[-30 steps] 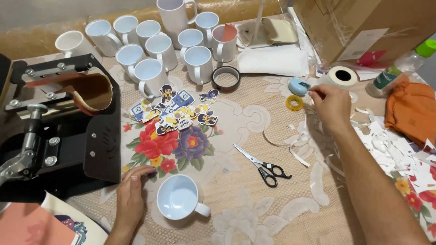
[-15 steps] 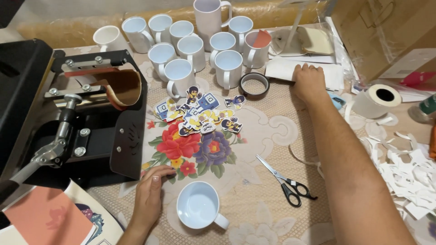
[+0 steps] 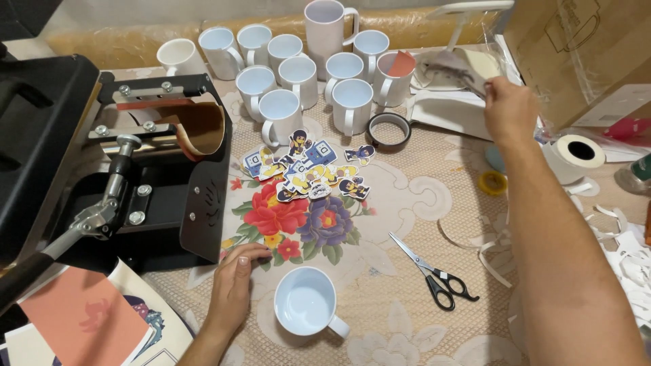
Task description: Cutting out printed designs and taping them onto ceramic mugs for heat transfer printing.
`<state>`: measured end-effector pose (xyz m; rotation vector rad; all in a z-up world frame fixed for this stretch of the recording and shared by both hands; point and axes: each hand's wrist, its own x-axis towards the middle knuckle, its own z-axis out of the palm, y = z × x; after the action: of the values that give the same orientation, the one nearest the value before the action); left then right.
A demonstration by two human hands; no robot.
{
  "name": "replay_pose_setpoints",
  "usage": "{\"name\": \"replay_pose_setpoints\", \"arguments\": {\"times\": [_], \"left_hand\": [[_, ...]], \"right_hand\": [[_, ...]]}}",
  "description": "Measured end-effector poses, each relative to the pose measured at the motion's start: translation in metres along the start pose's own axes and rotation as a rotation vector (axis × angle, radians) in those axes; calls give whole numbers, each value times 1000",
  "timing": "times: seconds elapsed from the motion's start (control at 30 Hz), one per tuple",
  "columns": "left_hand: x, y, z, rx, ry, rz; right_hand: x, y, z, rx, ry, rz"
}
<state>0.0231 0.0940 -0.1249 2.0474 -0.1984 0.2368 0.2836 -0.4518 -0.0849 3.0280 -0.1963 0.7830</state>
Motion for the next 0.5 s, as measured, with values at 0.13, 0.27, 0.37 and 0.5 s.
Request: {"name": "replay_pose_setpoints", "arguments": {"times": [0.13,0.27,0.37,0.5], "left_hand": [[-2,0,1,-15,0,-31],[-2,-5,1,-49,14,19],[-7,-4,-2,-98,113,121],[-17,50,-15,8,232,302]], "right_hand": [[-18,-22,-84,509,353,88],[-65,-46,-159,762,260,103],[-132,-89,-221,758,-24,224],[-193,-100,-228,681,-68,-167]]}}
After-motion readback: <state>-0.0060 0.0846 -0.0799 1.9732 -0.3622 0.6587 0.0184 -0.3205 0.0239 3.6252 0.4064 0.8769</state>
